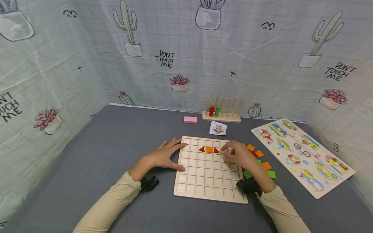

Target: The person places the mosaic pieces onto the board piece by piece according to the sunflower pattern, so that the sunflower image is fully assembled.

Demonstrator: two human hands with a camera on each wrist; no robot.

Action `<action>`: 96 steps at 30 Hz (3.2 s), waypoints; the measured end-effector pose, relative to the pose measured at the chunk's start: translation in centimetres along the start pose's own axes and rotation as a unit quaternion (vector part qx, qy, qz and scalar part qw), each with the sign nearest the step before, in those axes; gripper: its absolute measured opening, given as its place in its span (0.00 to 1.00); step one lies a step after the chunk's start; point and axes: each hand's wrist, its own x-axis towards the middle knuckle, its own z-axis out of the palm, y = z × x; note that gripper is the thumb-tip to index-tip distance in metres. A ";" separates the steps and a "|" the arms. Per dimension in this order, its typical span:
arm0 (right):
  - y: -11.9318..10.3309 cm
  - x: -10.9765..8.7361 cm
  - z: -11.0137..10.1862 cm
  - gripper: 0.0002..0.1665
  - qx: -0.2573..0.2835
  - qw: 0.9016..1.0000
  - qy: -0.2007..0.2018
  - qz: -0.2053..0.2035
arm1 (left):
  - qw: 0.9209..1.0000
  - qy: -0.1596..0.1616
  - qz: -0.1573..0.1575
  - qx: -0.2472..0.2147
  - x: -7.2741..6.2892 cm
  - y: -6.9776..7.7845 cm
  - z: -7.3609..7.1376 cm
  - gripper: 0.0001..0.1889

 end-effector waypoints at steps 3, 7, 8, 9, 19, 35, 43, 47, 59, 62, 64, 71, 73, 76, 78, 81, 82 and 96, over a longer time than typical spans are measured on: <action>0.7 -0.5 -0.7 0.09 0.000 1.000 -0.001 0.006 | 1.000 0.002 0.003 0.002 -0.1 0.0 -0.1 0.53; 1.7 -0.8 -1.8 0.09 -0.005 1.000 -0.001 0.010 | 1.000 0.005 0.004 0.006 -0.2 0.1 -0.1 0.53; 1.9 -0.9 -2.1 0.09 -0.007 1.000 -0.002 0.017 | 1.000 0.006 0.005 0.007 -0.2 0.1 -0.1 0.53; 2.1 -1.0 -2.4 0.09 -0.012 1.000 -0.004 0.022 | 1.000 0.007 0.006 0.005 -0.2 0.1 -0.1 0.53; 3.9 -2.3 -4.7 0.12 -0.026 0.998 -0.023 0.052 | 1.000 0.012 0.010 0.004 0.1 -0.3 0.0 0.53; 5.2 -2.2 -4.1 0.11 -0.045 0.997 -0.012 0.064 | 1.000 0.006 0.007 -0.002 0.1 -0.1 0.1 0.53; 4.4 -2.1 -4.2 0.13 -0.046 0.997 0.005 0.057 | 1.000 0.006 0.005 -0.001 0.0 -0.3 0.0 0.53; 3.8 -1.7 -4.0 0.12 -0.036 0.998 0.006 0.053 | 1.000 0.006 0.002 0.000 -0.1 -0.3 -0.1 0.53; 1.2 -0.6 -1.7 0.09 -0.024 1.000 -0.013 0.009 | 1.000 0.000 0.011 -0.007 -0.1 0.1 0.0 0.53; 0.6 -0.3 -1.3 0.11 -0.014 1.000 -0.025 0.002 | 1.000 0.004 0.010 -0.007 0.0 -0.1 0.1 0.53; 0.1 0.1 -0.9 0.12 -0.008 0.999 -0.033 0.001 | 1.000 0.005 0.009 -0.004 0.1 -0.2 0.1 0.53; -1.7 1.2 0.9 0.10 -0.012 0.998 -0.052 -0.027 | 1.000 0.005 0.006 0.003 0.2 -0.2 0.1 0.53; -2.1 1.4 1.4 0.08 -0.013 0.997 -0.056 -0.042 | 1.000 0.004 0.006 0.003 0.2 -0.2 0.2 0.53; -2.6 1.5 2.0 0.06 -0.011 0.996 -0.059 -0.058 | 1.000 0.003 0.006 0.005 0.2 -0.3 0.2 0.53; -2.7 1.6 2.3 0.05 -0.006 0.996 -0.060 -0.062 | 1.000 0.004 0.006 0.005 0.2 -0.3 0.2 0.53; -2.9 1.6 2.5 0.02 -0.002 0.997 -0.050 -0.061 | 1.000 0.005 0.005 0.005 0.2 -0.3 0.1 0.53; -3.0 1.6 2.6 0.02 -0.001 0.997 -0.044 -0.059 | 1.000 0.006 0.005 0.005 0.2 -0.3 0.1 0.53; -2.9 1.8 3.1 0.04 -0.016 0.998 -0.028 -0.051 | 1.000 0.006 0.005 0.004 0.2 -0.4 0.2 0.53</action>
